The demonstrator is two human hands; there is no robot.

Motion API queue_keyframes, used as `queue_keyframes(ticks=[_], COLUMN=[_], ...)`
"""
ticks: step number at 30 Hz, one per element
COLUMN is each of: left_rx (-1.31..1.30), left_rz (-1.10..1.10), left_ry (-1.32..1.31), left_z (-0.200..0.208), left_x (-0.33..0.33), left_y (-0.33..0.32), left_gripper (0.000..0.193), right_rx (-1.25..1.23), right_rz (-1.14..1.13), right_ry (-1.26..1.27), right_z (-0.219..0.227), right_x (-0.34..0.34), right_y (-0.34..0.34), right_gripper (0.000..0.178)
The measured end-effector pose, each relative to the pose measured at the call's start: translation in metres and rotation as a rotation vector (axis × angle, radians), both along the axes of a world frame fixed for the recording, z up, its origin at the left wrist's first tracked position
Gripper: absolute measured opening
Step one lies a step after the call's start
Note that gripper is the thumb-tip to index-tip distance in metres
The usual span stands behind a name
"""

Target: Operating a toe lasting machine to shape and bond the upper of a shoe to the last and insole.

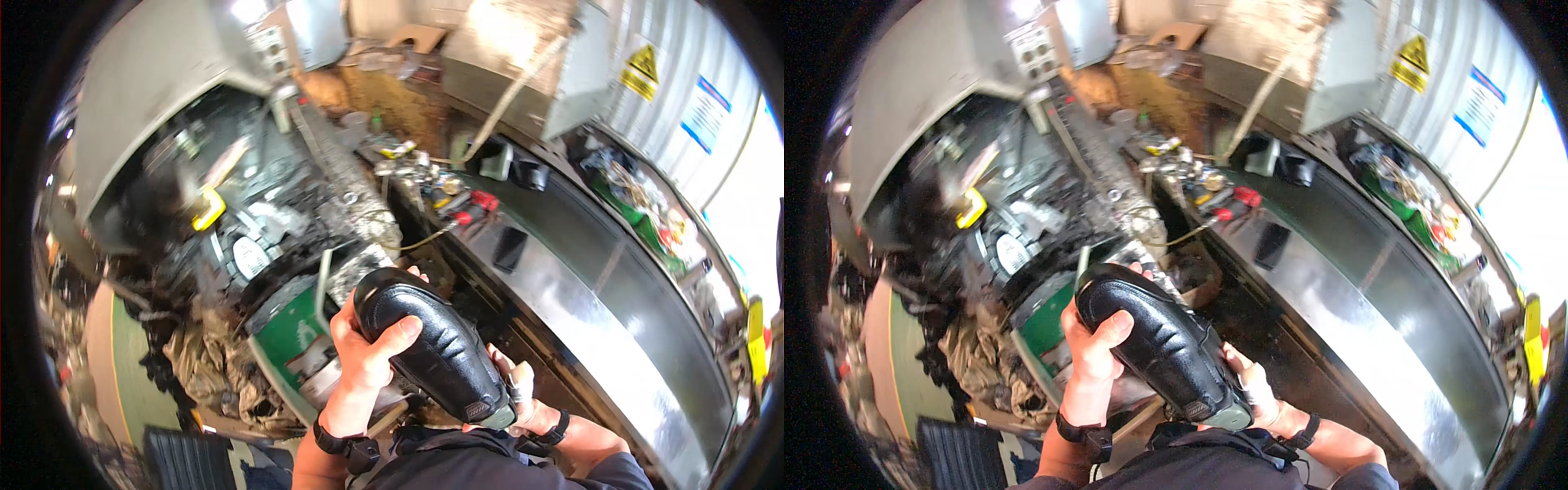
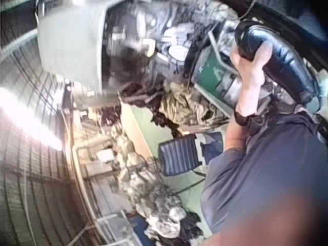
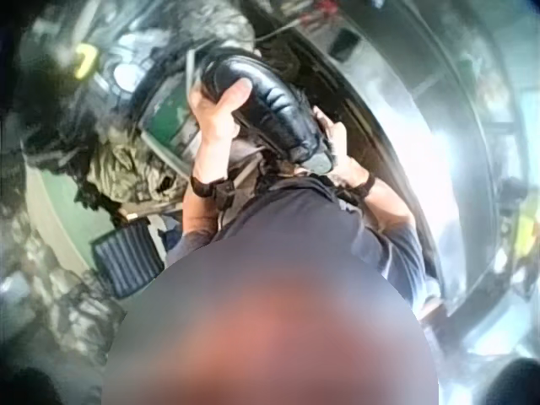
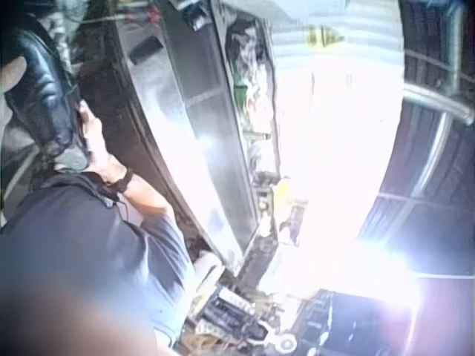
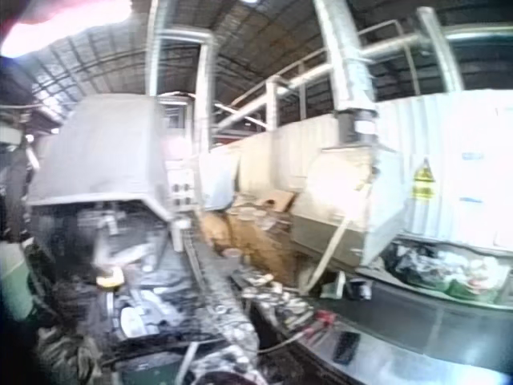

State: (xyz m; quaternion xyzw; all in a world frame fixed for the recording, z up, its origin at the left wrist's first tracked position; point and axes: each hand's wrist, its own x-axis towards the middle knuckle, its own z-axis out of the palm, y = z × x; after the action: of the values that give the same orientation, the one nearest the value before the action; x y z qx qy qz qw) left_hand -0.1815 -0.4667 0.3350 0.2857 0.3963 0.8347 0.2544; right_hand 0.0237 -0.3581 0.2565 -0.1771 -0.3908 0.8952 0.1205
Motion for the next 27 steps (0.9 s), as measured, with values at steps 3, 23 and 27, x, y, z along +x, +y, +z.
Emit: queue_keyframes(ticks=[3,23,27], left_rx=[-0.124,-0.864,-0.739], left_rz=[-0.011,-0.506,-0.378], left_ry=[-0.173,0.72,0.825], left_z=[-0.02,-0.294,-0.289], left_x=[0.038,0.055,0.006], left_y=[0.068,0.326,0.45], left_gripper=[0.044,0.027,0.037], right_rx=[1.325,-0.158,-0.177], right_rz=[-0.443,-2.025,-1.787], right_ry=[0.131,-0.961,-0.532], right_z=[-0.047,-0.225,-0.25], right_x=[0.064,0.792,0.638], right_y=[0.045,0.12,0.184], right_gripper=[0.108,0.066,0.047])
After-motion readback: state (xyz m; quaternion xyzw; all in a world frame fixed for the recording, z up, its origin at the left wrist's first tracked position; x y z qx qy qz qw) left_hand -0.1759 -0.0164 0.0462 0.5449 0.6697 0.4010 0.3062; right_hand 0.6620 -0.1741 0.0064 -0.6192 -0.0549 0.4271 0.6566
